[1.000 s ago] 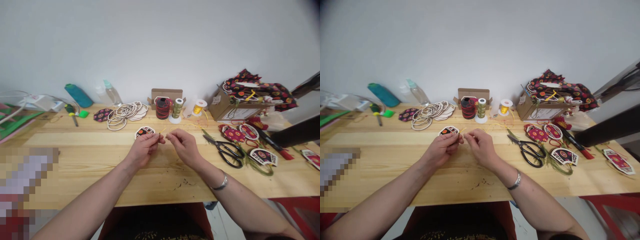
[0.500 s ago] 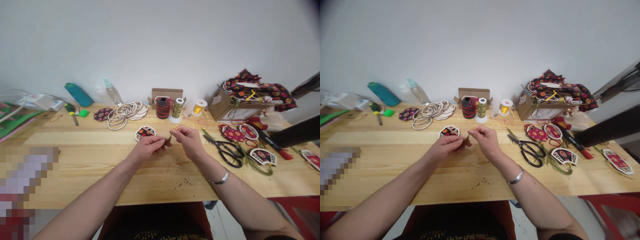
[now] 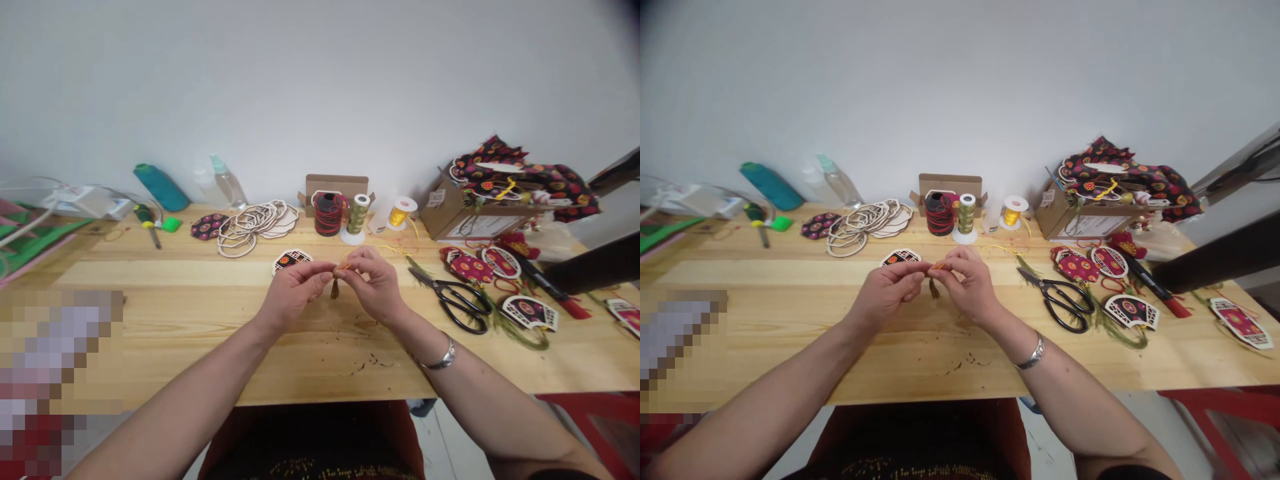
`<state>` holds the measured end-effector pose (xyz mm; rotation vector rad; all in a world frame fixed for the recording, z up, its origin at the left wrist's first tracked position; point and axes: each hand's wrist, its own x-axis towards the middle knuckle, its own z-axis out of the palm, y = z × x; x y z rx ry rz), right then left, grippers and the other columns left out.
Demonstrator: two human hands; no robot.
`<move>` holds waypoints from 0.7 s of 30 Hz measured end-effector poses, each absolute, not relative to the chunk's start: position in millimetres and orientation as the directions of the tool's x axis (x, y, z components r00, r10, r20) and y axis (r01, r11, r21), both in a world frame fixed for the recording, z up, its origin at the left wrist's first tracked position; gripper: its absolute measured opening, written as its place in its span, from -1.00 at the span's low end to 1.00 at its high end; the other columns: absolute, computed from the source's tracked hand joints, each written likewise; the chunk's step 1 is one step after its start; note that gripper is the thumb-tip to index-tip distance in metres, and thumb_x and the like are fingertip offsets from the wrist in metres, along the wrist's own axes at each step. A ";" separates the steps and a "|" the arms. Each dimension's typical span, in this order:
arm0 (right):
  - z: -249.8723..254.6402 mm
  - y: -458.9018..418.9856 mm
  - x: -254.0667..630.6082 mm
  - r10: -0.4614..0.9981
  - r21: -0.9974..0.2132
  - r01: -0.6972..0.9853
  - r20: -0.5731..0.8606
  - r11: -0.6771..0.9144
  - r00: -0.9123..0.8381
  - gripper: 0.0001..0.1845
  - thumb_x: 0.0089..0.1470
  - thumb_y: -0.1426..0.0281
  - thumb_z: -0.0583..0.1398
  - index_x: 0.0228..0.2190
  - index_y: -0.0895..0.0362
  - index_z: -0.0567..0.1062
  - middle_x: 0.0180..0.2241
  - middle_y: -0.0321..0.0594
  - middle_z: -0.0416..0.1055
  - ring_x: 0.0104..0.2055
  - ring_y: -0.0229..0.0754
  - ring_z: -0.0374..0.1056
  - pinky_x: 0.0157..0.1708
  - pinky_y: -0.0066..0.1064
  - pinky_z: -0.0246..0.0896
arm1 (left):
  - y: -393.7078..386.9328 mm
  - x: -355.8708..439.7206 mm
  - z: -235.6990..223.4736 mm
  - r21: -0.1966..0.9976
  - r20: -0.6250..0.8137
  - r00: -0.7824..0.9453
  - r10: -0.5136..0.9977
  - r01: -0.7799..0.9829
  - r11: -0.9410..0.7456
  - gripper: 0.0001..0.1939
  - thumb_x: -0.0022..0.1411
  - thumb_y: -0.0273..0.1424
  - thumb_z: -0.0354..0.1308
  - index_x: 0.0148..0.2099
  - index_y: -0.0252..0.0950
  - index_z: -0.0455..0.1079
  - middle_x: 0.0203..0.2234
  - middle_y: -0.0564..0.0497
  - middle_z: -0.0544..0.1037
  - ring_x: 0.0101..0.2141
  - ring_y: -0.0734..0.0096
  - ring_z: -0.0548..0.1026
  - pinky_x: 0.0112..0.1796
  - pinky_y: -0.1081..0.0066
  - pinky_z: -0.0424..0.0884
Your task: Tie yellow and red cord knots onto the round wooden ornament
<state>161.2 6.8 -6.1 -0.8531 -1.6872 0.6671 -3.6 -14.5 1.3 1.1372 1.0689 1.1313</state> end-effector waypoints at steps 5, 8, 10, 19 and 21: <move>-7.9 5.6 160.1 0.790 -0.762 0.213 0.576 0.612 -0.212 -0.92 0.01 0.48 0.25 -0.48 0.10 0.54 -0.49 -0.29 0.34 -0.36 -0.23 0.27 -0.35 -0.36 0.20 | -14.9 -2.1 0.8 0.989 -0.129 0.233 0.964 -0.037 0.141 -0.76 0.01 -0.28 0.30 -0.29 -0.32 0.59 -0.57 0.00 0.53 -0.64 0.63 0.17 -0.61 0.51 0.06; -7.1 5.8 160.5 0.797 -0.765 0.228 0.561 0.602 -0.223 -0.90 0.01 0.50 0.25 -0.52 0.12 0.52 -0.50 -0.29 0.36 -0.36 -0.24 0.27 -0.34 -0.36 0.19 | -14.2 -2.5 -0.8 0.985 -0.155 0.257 0.954 -0.034 0.169 -0.77 0.03 -0.26 0.28 -0.34 -0.34 0.59 -0.54 -0.05 0.55 -0.67 0.64 0.14 -0.63 0.50 0.00; -6.4 5.6 160.8 0.804 -0.771 0.232 0.548 0.593 -0.233 -0.87 0.01 0.50 0.24 -0.54 0.13 0.49 -0.50 -0.29 0.36 -0.37 -0.25 0.26 -0.35 -0.37 0.19 | -13.4 -3.3 -0.9 0.987 -0.151 0.284 0.947 -0.014 0.161 -0.77 0.03 -0.26 0.27 -0.38 -0.35 0.58 -0.57 -0.05 0.54 -0.68 0.64 0.11 -0.63 0.49 -0.03; -5.1 4.2 160.6 0.820 -0.793 0.220 0.523 0.568 -0.233 -0.83 0.03 0.49 0.22 -0.57 0.14 0.43 -0.50 -0.29 0.34 -0.37 -0.25 0.26 -0.35 -0.39 0.18 | -12.5 -5.3 2.5 0.985 -0.172 0.308 0.936 0.056 0.163 -0.74 0.04 -0.24 0.26 -0.37 -0.36 0.58 -0.62 -0.03 0.49 -0.66 0.60 0.12 -0.62 0.49 0.00; -4.7 5.2 161.3 0.823 -0.795 0.221 0.525 0.565 -0.214 -0.82 0.03 0.48 0.21 -0.58 0.14 0.41 -0.49 -0.29 0.34 -0.37 -0.25 0.26 -0.34 -0.38 0.18 | -12.8 -5.0 2.5 0.984 -0.176 0.319 0.931 0.073 0.160 -0.75 0.04 -0.24 0.25 -0.38 -0.35 0.58 -0.65 0.00 0.45 -0.65 0.59 0.14 -0.60 0.50 0.03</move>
